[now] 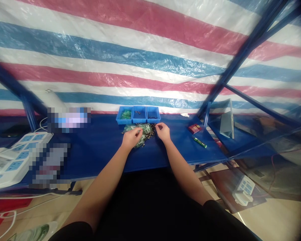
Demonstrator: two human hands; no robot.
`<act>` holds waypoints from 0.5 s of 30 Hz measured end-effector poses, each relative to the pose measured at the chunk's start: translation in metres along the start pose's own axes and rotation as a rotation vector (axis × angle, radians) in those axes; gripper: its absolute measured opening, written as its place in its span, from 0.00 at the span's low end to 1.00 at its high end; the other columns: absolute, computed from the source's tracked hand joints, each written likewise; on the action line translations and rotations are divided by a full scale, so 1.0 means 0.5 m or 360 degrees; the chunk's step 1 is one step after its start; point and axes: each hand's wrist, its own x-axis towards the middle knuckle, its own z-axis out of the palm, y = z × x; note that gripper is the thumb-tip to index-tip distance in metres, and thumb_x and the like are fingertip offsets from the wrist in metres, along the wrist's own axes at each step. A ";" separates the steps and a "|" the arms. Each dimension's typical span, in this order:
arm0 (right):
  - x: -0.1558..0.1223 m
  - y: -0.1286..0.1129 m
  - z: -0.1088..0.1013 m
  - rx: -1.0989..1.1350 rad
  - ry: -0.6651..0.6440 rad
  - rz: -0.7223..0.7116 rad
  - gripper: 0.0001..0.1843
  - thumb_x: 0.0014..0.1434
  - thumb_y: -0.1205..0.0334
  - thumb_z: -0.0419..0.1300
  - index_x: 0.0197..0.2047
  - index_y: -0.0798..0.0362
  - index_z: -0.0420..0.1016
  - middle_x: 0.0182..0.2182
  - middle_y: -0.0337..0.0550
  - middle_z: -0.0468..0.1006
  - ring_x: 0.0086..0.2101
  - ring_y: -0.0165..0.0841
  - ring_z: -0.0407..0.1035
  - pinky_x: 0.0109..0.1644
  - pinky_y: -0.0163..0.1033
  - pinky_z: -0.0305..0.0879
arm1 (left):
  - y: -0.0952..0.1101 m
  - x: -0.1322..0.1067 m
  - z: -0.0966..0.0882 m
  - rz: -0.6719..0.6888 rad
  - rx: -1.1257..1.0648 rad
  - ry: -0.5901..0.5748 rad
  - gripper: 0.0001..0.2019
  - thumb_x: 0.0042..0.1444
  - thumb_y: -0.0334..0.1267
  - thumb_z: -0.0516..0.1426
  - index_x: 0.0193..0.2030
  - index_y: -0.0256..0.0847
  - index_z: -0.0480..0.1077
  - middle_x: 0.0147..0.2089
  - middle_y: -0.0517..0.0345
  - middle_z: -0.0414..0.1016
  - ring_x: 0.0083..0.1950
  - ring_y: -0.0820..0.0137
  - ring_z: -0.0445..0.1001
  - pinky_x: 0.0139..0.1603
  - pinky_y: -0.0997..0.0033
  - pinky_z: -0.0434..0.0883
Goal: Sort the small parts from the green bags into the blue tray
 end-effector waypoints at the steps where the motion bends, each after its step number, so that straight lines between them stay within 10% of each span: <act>1: -0.002 -0.010 0.004 0.0174 0.0008 0.0040 0.12 0.58 0.56 0.58 0.41 0.51 0.78 0.36 0.44 0.80 0.36 0.36 0.71 0.48 0.43 0.68 | 0.000 0.000 0.000 0.0018 0.0000 -0.0001 0.11 0.62 0.44 0.55 0.43 0.45 0.77 0.25 0.60 0.77 0.28 0.71 0.76 0.30 0.74 0.67; 5: -0.025 -0.057 0.024 0.0701 -0.0105 0.0035 0.23 0.56 0.52 0.60 0.53 0.51 0.74 0.35 0.41 0.79 0.33 0.33 0.71 0.44 0.40 0.69 | 0.000 -0.003 0.006 0.0102 0.0013 -0.0021 0.12 0.62 0.45 0.56 0.44 0.46 0.78 0.29 0.59 0.79 0.30 0.71 0.77 0.32 0.74 0.69; 15: -0.071 -0.073 0.044 0.1130 -0.0297 0.0278 0.20 0.47 0.47 0.69 0.37 0.51 0.75 0.31 0.43 0.82 0.34 0.36 0.77 0.43 0.42 0.73 | 0.003 -0.002 0.008 0.0147 0.0057 -0.0096 0.13 0.60 0.49 0.57 0.46 0.47 0.78 0.26 0.60 0.78 0.28 0.71 0.76 0.30 0.74 0.68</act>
